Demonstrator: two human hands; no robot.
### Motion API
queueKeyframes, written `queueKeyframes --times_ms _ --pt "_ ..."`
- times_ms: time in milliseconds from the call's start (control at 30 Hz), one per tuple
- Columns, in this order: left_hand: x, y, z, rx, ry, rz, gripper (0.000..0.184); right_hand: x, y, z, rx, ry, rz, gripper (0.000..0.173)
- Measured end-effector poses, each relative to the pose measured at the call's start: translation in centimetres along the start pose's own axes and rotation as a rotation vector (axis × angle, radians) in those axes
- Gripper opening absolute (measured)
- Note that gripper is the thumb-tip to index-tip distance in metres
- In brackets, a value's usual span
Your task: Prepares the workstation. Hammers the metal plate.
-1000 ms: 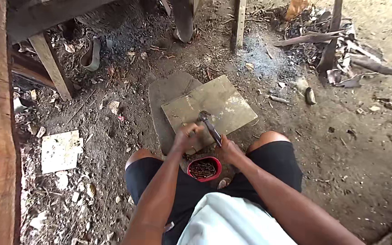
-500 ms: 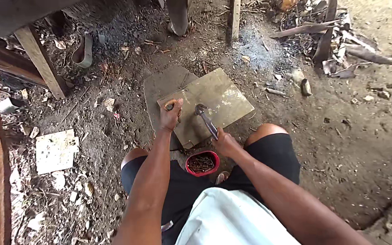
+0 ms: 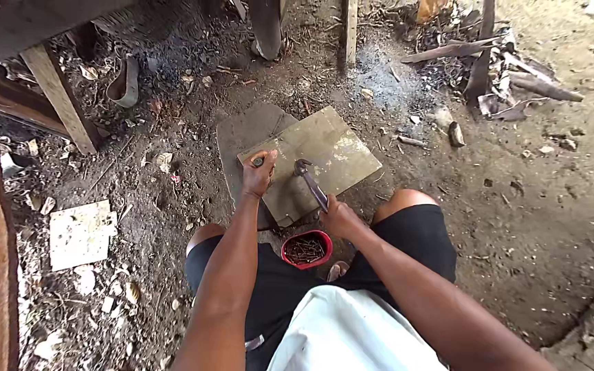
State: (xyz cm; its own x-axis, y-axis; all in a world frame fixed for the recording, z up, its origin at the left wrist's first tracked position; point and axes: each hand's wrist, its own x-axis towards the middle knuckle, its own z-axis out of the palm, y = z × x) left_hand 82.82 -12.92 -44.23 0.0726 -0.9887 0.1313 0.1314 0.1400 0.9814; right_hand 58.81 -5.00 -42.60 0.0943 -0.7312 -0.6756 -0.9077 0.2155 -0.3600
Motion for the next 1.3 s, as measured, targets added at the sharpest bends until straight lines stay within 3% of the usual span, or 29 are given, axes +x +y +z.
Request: queueKeyframes --times_ms 167,300,367,467,533,600,667,733,767,800,867,1033,1100,1167,1200,1233,1267,1300 --pt "0.1 -0.1 0.3 0.028 0.041 -0.033 0.033 0.1 0.5 -0.4 0.107 -0.021 -0.012 0.047" --pt "0.5 0.2 0.5 0.165 0.047 -0.051 0.033 -3.6 -1.5 -5.1 0.218 0.037 -0.13 0.048" --pt "0.5 0.5 0.7 0.223 0.034 -0.079 0.033 -7.7 -3.4 -8.8 0.274 0.196 -0.296 0.052" --pt "0.6 0.8 0.9 0.269 0.039 -0.107 0.036 -14.0 -5.9 -13.9 0.408 0.682 -0.768 0.051" --pt "0.5 1.2 1.0 0.299 0.033 -0.116 0.035 -17.0 -7.7 -17.0 0.616 0.918 -1.104 0.033" --pt "0.3 1.5 1.2 0.315 0.016 -0.09 0.035 -18.0 -8.6 -17.6 0.764 0.997 -1.233 0.022" --pt "-0.1 2.0 1.4 0.323 0.01 -0.083 0.035 -16.3 -7.6 -13.6 0.614 0.885 -1.022 0.026" --pt "-1.2 2.5 1.6 0.352 0.021 -0.133 0.027 -12.3 -5.2 -8.3 0.279 0.481 -0.607 0.044" --pt "-1.7 2.6 1.6 0.358 0.009 -0.202 0.015 -10.7 -4.7 -7.3 0.144 0.208 -0.397 0.051" --pt "-1.9 2.5 1.6 0.363 -0.001 -0.258 0.014 -9.6 -4.9 -7.3 0.069 0.048 -0.268 0.055" --pt "-0.1 2.8 1.1 0.42 -0.006 -0.261 0.018 -9.9 -6.7 -9.9 0.034 0.066 -0.305 0.059" --pt "-0.8 1.5 1.5 0.409 -0.033 -0.136 0.038 -17.3 -7.6 -14.6 0.474 0.742 -0.997 0.044" --pt "-0.9 1.9 1.6 0.417 -0.03 -0.13 0.037 -17.8 -8.1 -14.5 0.653 0.873 -1.114 0.04" --pt "-1.1 1.8 1.7 0.42 -0.022 -0.128 0.035 -15.1 -5.9 -10.5 0.532 0.814 -0.914 0.037" --pt "-1.2 1.5 1.6 0.419 -0.015 -0.129 0.03 -13.1 -4.4 -8.3 0.34 0.665 -0.718 0.041" --pt "-1.4 1.0 1.5 0.409 -0.019 -0.136 0.021 -11.4 -3.4 -7.2 0.165 0.392 -0.492 0.046" --pt "-1.9 0.6 1.4 0.393 -0.037 -0.162 0.01 -9.9 -2.8 -6.7 0.065 0.158 -0.328 0.049" --pt "-1.7 0.6 1.3 0.387 -0.045 -0.181 0.011 -8.8 -2.9 -7.1 0.016 0.049 -0.246 0.052"
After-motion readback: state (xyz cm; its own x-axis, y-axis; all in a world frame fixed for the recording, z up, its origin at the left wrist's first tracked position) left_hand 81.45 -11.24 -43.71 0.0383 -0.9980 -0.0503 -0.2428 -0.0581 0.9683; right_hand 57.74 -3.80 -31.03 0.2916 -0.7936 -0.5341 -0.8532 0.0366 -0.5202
